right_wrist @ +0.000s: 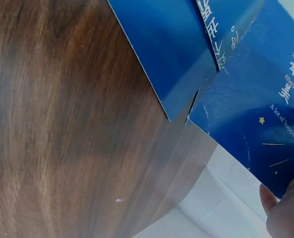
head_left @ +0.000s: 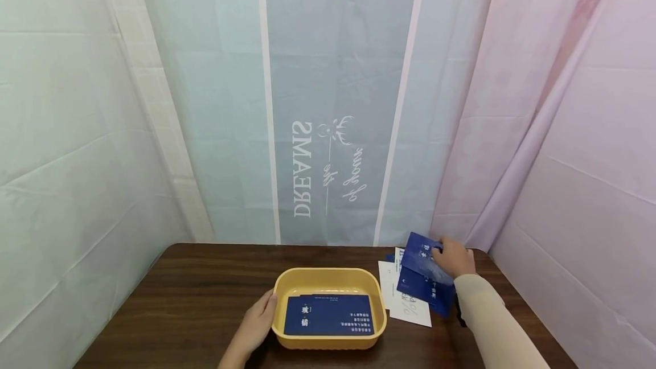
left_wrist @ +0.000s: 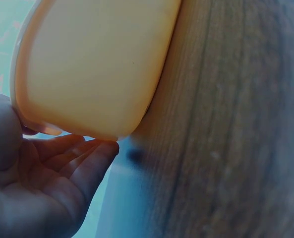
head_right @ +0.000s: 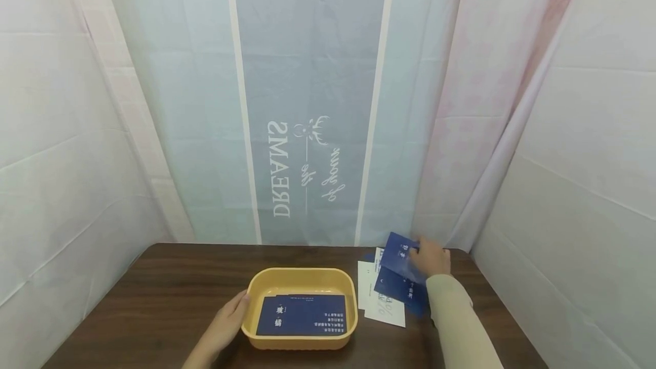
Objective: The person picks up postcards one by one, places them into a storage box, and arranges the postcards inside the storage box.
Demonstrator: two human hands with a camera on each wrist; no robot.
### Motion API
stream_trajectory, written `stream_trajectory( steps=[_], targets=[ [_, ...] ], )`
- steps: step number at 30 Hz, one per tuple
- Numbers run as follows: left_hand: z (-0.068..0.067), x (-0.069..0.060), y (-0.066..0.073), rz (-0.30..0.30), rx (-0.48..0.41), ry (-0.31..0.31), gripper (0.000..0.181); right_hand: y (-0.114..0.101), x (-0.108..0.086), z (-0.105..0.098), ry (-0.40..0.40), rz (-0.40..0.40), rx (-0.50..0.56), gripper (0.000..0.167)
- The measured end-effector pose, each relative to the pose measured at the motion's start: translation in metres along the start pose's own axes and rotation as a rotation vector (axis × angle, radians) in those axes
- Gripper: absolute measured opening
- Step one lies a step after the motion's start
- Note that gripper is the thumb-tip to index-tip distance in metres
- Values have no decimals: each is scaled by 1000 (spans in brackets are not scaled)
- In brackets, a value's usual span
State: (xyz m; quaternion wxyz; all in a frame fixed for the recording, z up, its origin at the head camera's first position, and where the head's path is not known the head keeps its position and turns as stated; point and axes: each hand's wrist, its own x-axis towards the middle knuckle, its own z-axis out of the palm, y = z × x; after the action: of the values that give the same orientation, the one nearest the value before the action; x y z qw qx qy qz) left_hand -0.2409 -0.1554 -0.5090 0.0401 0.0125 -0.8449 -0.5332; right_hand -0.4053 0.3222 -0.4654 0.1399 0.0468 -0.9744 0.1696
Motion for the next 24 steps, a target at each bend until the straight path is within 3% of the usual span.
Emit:
stream_trajectory(
  steps=[9, 17, 24],
  targets=[
    [0, 0, -2, -10, -3, 9, 57, -6, 4, 2, 60, -17, 55, 35],
    [1, 0, 0, 4, 6, 17, 55, -29, 9, 2, 125, -85, 71, 22],
    [0, 0, 0, -5, 2, 5, 56, -50, 11, -2, 126, -138, 78, 22]
  ],
)
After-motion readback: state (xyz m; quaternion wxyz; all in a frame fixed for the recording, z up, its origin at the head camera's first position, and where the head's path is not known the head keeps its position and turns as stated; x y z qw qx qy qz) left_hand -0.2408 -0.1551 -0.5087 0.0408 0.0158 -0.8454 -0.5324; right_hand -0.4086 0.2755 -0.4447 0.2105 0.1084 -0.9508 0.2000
